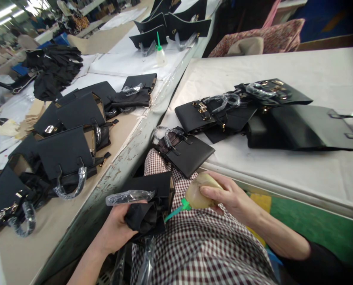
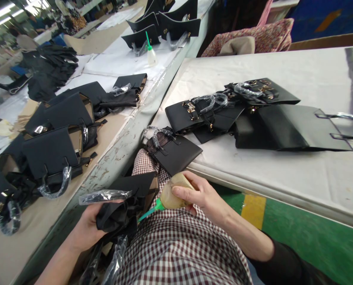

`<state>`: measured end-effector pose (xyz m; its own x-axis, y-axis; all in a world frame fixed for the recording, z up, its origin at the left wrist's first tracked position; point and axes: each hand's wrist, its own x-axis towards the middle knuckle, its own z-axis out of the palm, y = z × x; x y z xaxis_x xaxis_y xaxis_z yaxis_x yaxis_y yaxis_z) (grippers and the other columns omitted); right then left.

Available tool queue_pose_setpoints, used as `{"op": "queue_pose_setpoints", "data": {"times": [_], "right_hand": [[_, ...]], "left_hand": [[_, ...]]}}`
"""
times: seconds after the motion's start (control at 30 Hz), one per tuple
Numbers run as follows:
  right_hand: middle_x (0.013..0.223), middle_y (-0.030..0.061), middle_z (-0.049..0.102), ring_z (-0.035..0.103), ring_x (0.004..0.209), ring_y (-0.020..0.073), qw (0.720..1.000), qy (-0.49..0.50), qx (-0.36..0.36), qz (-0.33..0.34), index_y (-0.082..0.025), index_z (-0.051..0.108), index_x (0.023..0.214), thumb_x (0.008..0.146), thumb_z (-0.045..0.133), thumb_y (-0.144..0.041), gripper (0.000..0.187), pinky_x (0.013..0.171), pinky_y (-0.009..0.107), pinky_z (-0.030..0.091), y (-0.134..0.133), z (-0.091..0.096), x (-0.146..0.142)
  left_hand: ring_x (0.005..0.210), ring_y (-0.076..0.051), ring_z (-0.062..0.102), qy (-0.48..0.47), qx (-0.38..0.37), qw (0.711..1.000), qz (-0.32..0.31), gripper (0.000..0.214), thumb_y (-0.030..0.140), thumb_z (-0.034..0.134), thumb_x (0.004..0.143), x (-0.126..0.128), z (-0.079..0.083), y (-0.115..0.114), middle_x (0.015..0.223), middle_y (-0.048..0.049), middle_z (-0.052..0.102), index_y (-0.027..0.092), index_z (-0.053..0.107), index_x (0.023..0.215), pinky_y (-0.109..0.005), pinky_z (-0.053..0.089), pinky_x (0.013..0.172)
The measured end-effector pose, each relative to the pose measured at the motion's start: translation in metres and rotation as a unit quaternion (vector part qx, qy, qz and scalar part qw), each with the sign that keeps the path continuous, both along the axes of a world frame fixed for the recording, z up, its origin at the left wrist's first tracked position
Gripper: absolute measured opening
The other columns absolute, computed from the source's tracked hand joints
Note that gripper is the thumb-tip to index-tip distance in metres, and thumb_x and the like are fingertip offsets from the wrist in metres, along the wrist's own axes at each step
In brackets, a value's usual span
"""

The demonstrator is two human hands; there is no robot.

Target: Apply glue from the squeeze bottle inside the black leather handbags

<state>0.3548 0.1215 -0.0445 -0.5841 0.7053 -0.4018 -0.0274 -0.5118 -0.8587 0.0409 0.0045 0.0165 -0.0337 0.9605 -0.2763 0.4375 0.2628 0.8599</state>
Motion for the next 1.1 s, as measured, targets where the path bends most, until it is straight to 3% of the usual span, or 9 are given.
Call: {"op": "queue_pose_setpoints", "data": {"times": [0.2,0.43,0.63,0.83,0.93,1.03,1.1], "right_hand": [[0.074,-0.0032,0.058,0.049,0.054,0.0106,0.998,-0.056,0.038,0.000,-0.019,0.066,0.105,0.088,0.079,-0.055,0.041,0.043,0.021,0.036,0.006,-0.002,0.004],[0.076,-0.0026,0.062,0.052,0.055,0.0138,0.985,-0.143,0.090,-0.014,-0.020,0.067,0.110,0.086,0.078,-0.055,0.043,0.046,0.026,0.039,0.017,-0.010,0.005],[0.089,0.0047,0.075,0.069,0.078,0.0272,0.953,-0.233,0.193,-0.025,-0.019,0.069,0.109,0.082,0.075,-0.054,0.044,0.067,0.037,0.053,0.021,-0.017,0.002],[0.095,0.0060,0.076,0.070,0.086,0.0302,0.934,-0.259,0.245,-0.009,-0.020,0.066,0.112,0.083,0.073,-0.053,0.044,0.078,0.041,0.053,0.018,-0.008,0.007],[0.094,0.0033,0.073,0.066,0.078,0.0242,0.962,-0.195,0.194,0.002,-0.022,0.068,0.115,0.086,0.076,-0.050,0.042,0.066,0.034,0.052,0.016,-0.002,0.014],[0.081,0.0005,0.066,0.054,0.060,0.0158,0.996,-0.068,0.064,-0.007,-0.021,0.069,0.108,0.086,0.078,-0.053,0.040,0.045,0.025,0.038,0.014,-0.001,0.016],[0.075,0.0005,0.063,0.047,0.054,0.0127,0.998,0.006,-0.027,-0.059,-0.019,0.070,0.098,0.083,0.080,-0.054,0.039,0.041,0.021,0.031,0.013,-0.001,0.015]], "left_hand": [[0.084,-0.022,0.073,-0.007,-0.019,0.999,-0.028,0.018,0.021,0.080,0.080,-0.001,-0.002,-0.002,0.091,-0.0073,0.081,0.015,0.085,0.096,-0.027,0.060,0.080],[0.079,-0.021,0.071,-0.014,-0.019,0.999,-0.033,0.010,0.022,0.079,0.079,0.001,-0.003,0.000,0.085,-0.0070,0.079,0.014,0.082,0.085,-0.027,0.059,0.075],[0.079,-0.020,0.071,-0.035,-0.014,0.999,-0.024,0.010,0.020,0.080,0.078,0.003,-0.003,0.003,0.086,-0.0065,0.079,0.015,0.082,0.087,-0.026,0.059,0.077],[0.088,-0.023,0.075,-0.009,-0.004,0.999,-0.040,0.018,0.021,0.081,0.080,-0.002,-0.008,-0.001,0.093,-0.0076,0.082,0.015,0.083,0.097,-0.030,0.060,0.084],[0.087,-0.024,0.075,0.014,0.018,0.998,-0.065,0.012,0.020,0.079,0.082,-0.002,-0.007,0.001,0.094,-0.0077,0.082,0.016,0.082,0.094,-0.030,0.060,0.082],[0.089,-0.024,0.076,0.048,0.056,0.992,-0.098,0.010,0.017,0.074,0.087,0.003,0.001,0.006,0.097,-0.0076,0.082,0.018,0.080,0.095,-0.029,0.058,0.083],[0.092,-0.024,0.076,0.081,0.073,0.988,-0.105,0.015,0.013,0.071,0.089,0.008,0.008,0.010,0.099,-0.0069,0.082,0.021,0.079,0.099,-0.028,0.056,0.085]]}}
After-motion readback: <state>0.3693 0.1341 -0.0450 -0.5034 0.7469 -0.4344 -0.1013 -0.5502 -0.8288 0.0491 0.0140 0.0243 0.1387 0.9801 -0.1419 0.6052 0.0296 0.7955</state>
